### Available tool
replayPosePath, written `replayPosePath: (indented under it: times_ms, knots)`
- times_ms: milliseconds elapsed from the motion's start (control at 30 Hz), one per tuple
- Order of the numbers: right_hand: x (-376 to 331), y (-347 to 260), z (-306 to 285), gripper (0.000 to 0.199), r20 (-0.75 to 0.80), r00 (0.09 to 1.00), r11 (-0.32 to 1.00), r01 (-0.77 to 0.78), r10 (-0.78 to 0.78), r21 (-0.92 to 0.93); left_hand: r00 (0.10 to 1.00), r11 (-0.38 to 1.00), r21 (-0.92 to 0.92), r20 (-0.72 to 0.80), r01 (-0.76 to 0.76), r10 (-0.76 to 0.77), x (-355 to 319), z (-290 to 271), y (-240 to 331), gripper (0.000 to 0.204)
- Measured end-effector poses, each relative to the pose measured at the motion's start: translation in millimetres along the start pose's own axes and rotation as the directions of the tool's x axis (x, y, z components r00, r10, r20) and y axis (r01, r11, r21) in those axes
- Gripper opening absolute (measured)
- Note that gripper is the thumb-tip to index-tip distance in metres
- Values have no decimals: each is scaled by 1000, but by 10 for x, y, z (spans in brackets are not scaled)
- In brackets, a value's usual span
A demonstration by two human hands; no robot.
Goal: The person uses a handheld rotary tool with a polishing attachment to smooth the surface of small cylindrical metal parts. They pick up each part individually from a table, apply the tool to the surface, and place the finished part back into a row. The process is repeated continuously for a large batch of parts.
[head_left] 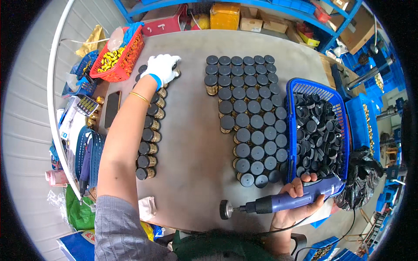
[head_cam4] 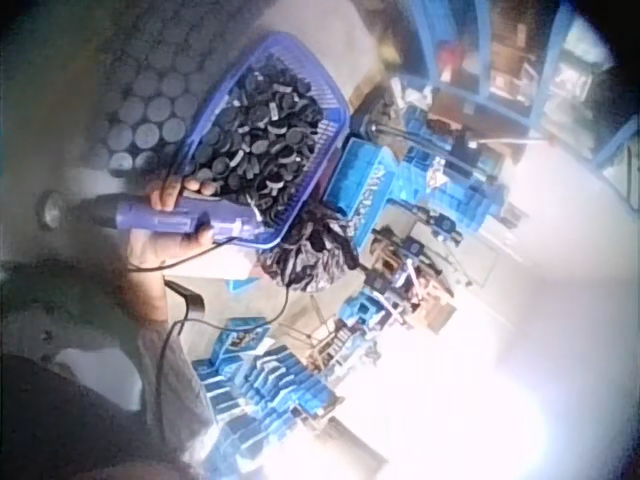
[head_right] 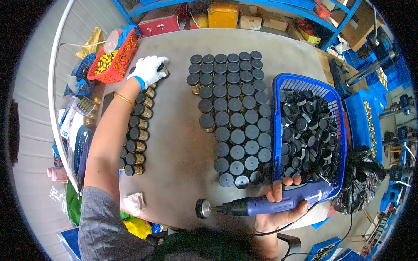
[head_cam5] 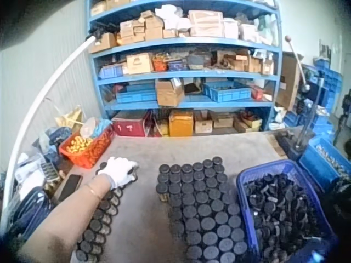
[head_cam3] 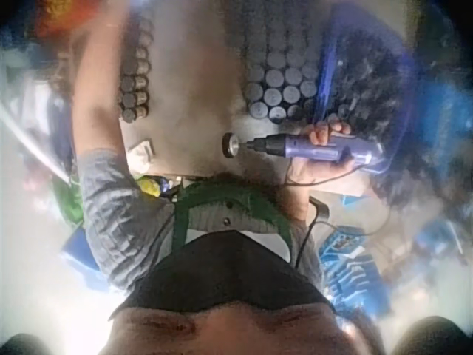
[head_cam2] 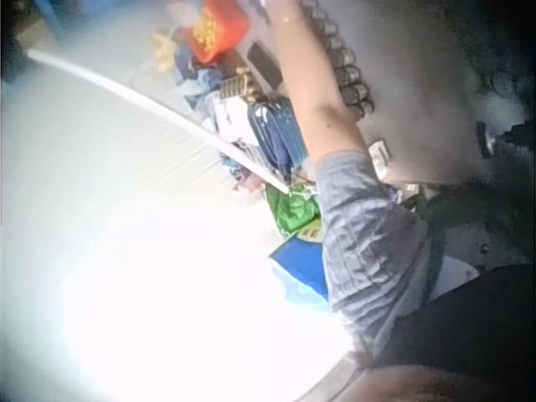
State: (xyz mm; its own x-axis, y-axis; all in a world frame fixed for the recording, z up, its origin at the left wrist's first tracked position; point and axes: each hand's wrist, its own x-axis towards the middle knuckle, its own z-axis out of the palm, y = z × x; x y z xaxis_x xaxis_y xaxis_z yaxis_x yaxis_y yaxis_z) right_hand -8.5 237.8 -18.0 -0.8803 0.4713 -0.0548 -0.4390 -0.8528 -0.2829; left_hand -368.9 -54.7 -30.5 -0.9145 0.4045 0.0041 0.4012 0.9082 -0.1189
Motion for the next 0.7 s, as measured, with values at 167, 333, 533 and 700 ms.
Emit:
replayPosePath:
  times_ms: [167,333,533,700]
  knots:
    - [-53,-16,16,48,5,1000,1000,4,-4,-11,942,923,-208,-164,-323,293,-279,-249,682,47]
    - [-123,-7,118,47,36,999,1000,0,1,-29,974,905,-387,-199,-175,104,-527,14,894,39]
    - [-176,-348,67,46,80,986,989,148,-147,-16,965,-244,-944,248,223,-79,-1572,-180,1039,29]
    - [-161,-399,73,44,82,984,980,147,-159,137,693,-293,-652,521,700,498,-2828,-407,1548,25]
